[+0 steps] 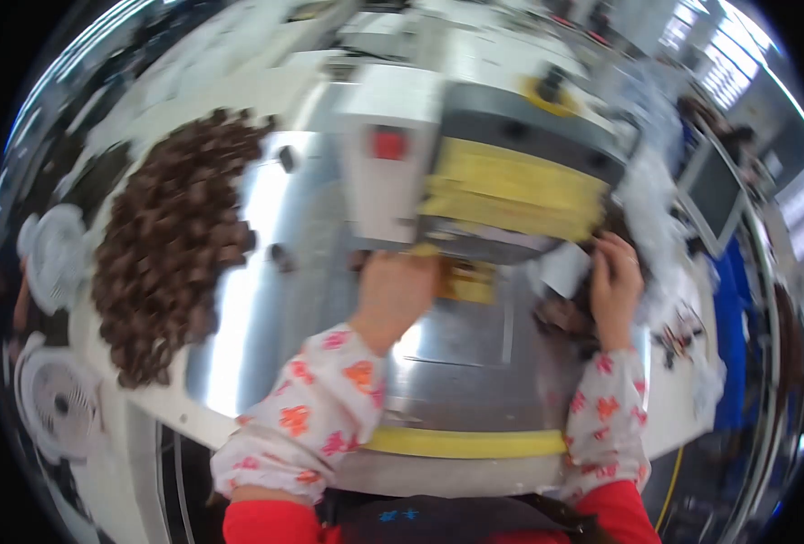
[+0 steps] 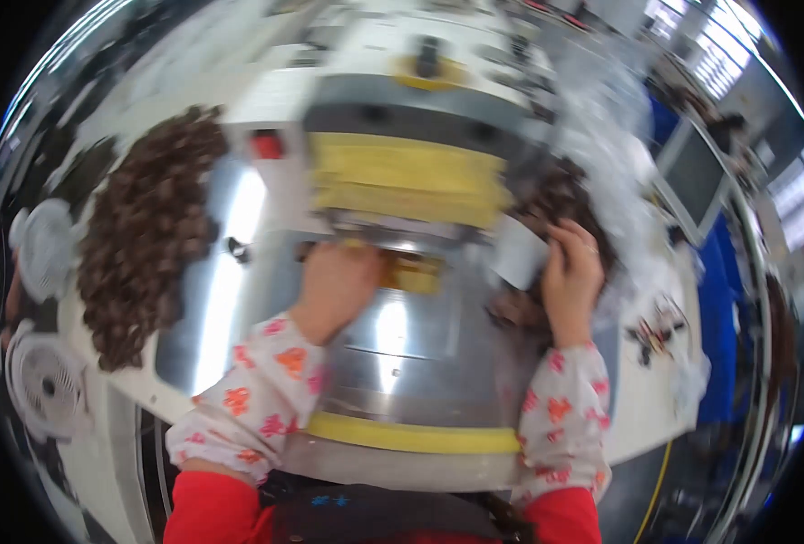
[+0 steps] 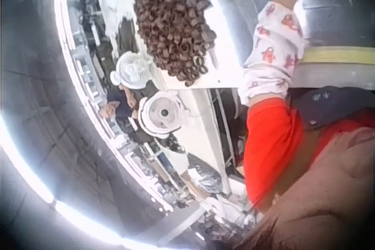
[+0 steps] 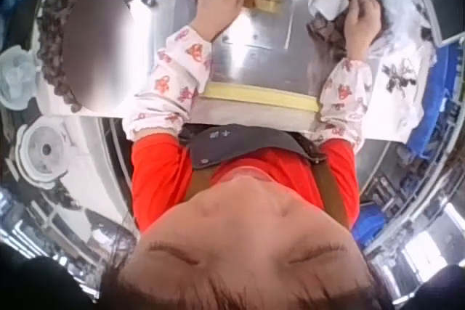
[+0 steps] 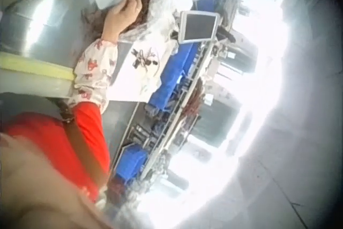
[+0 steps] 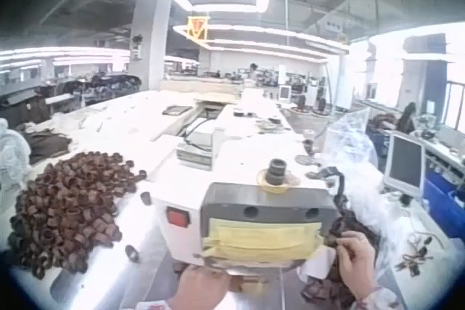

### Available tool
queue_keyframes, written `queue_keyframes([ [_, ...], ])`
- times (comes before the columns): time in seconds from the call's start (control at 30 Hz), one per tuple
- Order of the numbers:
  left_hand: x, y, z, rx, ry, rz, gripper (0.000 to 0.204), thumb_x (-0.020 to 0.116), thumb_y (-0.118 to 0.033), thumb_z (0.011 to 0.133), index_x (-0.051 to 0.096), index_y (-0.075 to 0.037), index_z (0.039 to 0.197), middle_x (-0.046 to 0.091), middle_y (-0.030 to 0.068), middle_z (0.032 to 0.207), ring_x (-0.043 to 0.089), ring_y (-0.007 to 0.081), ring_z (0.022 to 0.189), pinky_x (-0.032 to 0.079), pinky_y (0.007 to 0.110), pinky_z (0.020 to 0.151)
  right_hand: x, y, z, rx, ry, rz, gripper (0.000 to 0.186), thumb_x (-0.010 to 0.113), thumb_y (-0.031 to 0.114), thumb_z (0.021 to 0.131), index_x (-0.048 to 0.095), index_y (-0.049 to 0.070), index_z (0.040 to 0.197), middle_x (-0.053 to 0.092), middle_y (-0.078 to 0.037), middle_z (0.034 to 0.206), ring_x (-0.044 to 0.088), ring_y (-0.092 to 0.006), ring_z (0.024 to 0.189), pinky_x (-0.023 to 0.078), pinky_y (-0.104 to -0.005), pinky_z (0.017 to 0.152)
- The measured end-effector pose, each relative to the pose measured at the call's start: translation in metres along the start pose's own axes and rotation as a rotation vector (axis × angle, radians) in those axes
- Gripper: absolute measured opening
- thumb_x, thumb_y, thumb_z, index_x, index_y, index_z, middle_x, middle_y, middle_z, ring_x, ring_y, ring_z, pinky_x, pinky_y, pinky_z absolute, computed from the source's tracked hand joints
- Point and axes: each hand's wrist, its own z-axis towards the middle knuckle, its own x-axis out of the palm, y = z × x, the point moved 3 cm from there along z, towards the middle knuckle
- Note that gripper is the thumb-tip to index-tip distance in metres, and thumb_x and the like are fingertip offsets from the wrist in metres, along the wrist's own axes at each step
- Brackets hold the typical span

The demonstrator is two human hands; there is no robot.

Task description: Processing and sewing small leather loops using an industrial sewing machine.

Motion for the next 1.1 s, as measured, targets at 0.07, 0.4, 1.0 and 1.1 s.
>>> queue_keyframes([
  [0.07,-0.005,-0.003,0.002,-0.014,-0.145,-0.119,0.009,0.052,-0.013,0.076,0.059,-0.007,0.078,0.06,0.0117,0.066,0.059,0.0275,0.066,0.039,0.041,0.064,-0.009,-0.007,0.002,0.041,-0.04,0.063,0.009,0.056,0.001,0.081,0.06,-0.002,0.088,0.061,-0.013,0.098,0.059,-0.0245,0.091,0.044,-0.0296,0.081],
  [0.4,-0.006,0.001,0.005,-0.081,-0.168,-0.357,0.013,0.054,-0.011,0.076,0.062,-0.001,0.073,0.06,0.0163,0.065,0.054,0.0349,0.061,0.037,0.039,0.067,-0.018,-0.009,0.009,0.222,-0.048,0.14,0.011,0.058,0.003,0.082,0.061,0.0,0.092,0.062,-0.006,0.081,0.058,-0.0109,0.072,0.046,-0.0232,0.068],
  [1.0,-0.001,0.004,-0.005,-0.134,-0.145,-0.661,0.014,0.052,-0.013,0.076,0.064,-0.007,0.08,0.061,0.0111,0.074,0.058,0.0281,0.075,0.034,0.04,0.081,0.06,-0.107,0.078,-0.134,0.343,-0.334,0.019,0.052,0.01,0.079,0.059,0.001,0.095,0.061,-0.02,0.088,0.057,-0.04,0.083,0.045,-0.0436,0.067],
  [1.1,0.0,0.003,-0.004,-0.135,-0.131,-0.642,0.015,0.052,-0.016,0.079,0.063,-0.007,0.077,0.062,0.0115,0.074,0.059,0.029,0.073,0.034,0.042,0.081,0.058,-0.113,0.079,-0.122,0.404,-0.391,0.022,0.058,0.01,0.076,0.058,0.0,0.095,0.06,-0.021,0.086,0.056,-0.042,0.08,0.044,-0.0448,0.067],
])
